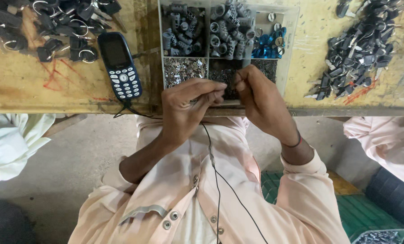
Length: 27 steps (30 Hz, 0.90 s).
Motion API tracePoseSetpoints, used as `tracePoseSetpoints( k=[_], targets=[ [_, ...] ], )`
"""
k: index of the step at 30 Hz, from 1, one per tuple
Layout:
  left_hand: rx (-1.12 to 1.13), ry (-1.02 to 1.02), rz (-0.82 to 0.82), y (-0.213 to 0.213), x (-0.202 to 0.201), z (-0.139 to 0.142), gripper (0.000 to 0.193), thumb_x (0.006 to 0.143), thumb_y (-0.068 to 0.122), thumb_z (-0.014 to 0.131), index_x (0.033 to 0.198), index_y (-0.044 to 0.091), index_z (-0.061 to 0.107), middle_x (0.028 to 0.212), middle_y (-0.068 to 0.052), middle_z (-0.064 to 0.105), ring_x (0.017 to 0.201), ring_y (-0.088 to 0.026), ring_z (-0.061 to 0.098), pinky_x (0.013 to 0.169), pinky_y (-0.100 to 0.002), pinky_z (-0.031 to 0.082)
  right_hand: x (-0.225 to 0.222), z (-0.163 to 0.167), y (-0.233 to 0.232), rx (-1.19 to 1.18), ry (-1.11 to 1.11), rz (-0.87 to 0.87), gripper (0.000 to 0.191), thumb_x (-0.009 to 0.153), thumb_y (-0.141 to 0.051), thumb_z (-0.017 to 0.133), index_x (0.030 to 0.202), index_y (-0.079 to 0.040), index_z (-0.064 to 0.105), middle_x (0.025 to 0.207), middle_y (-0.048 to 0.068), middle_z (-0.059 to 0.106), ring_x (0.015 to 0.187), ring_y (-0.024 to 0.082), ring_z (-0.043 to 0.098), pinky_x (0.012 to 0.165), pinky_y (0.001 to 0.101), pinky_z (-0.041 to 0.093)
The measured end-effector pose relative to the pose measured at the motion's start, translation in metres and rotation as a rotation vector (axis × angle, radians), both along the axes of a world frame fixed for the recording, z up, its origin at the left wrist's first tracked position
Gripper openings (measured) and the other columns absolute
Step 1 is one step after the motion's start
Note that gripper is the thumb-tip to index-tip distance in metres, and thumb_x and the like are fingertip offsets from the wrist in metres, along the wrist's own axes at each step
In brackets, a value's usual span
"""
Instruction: The person sits at a workbench assembling padlock components. They pick small metal lock parts and key blanks from a compartment tray, fit the parts together by hand, and place the assembled padlocks onto the table alongside finished units.
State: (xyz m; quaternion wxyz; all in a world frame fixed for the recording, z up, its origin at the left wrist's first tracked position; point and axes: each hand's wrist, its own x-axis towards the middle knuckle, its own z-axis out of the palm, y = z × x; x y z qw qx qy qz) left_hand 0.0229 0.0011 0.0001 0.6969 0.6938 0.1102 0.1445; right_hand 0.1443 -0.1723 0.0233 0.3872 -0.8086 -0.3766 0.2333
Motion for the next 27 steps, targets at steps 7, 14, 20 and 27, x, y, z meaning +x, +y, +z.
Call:
tracePoseSetpoints(
  k=[7,14,20,27],
  targets=[
    [-0.138,0.094,0.025,0.010,-0.005,-0.006,0.014,0.101,-0.001,0.072,0.114,0.000,0.073,0.104,-0.009,0.075,0.092,-0.011,0.075,0.082,-0.025,0.063,0.002,0.004,0.022,-0.286,-0.439,0.241,0.015,0.096,-0.015,0.070,0.100,-0.005,0.061,0.098,0.014,0.053,0.078,0.032,0.063,0.061,0.0458,0.048],
    [-0.067,0.067,0.021,0.010,-0.009,-0.005,0.012,0.101,0.000,0.072,0.112,0.001,0.073,0.102,-0.007,0.074,0.090,-0.010,0.074,0.079,-0.024,0.061,0.001,0.003,0.024,-0.279,-0.452,0.245,0.016,0.098,-0.020,0.070,0.099,-0.007,0.063,0.095,0.011,0.053,0.076,0.030,0.063,0.061,0.0447,0.049],
    [-0.041,0.104,0.002,0.011,-0.007,-0.002,0.010,0.100,0.002,0.074,0.110,0.003,0.073,0.098,-0.005,0.074,0.085,-0.010,0.071,0.076,-0.023,0.059,-0.003,0.002,0.021,-0.199,-0.331,0.178,0.013,0.100,-0.015,0.073,0.105,-0.006,0.066,0.096,0.010,0.056,0.078,0.030,0.064,0.063,0.0426,0.050],
    [-0.028,0.072,-0.016,0.009,-0.009,-0.001,0.014,0.099,0.004,0.075,0.113,0.003,0.073,0.101,-0.005,0.076,0.089,-0.010,0.073,0.081,-0.024,0.060,-0.003,-0.006,-0.004,-0.029,0.193,-0.078,0.013,0.094,0.003,0.077,0.103,-0.002,0.069,0.094,0.005,0.062,0.072,0.011,0.060,0.063,0.0247,0.047]
  ],
)
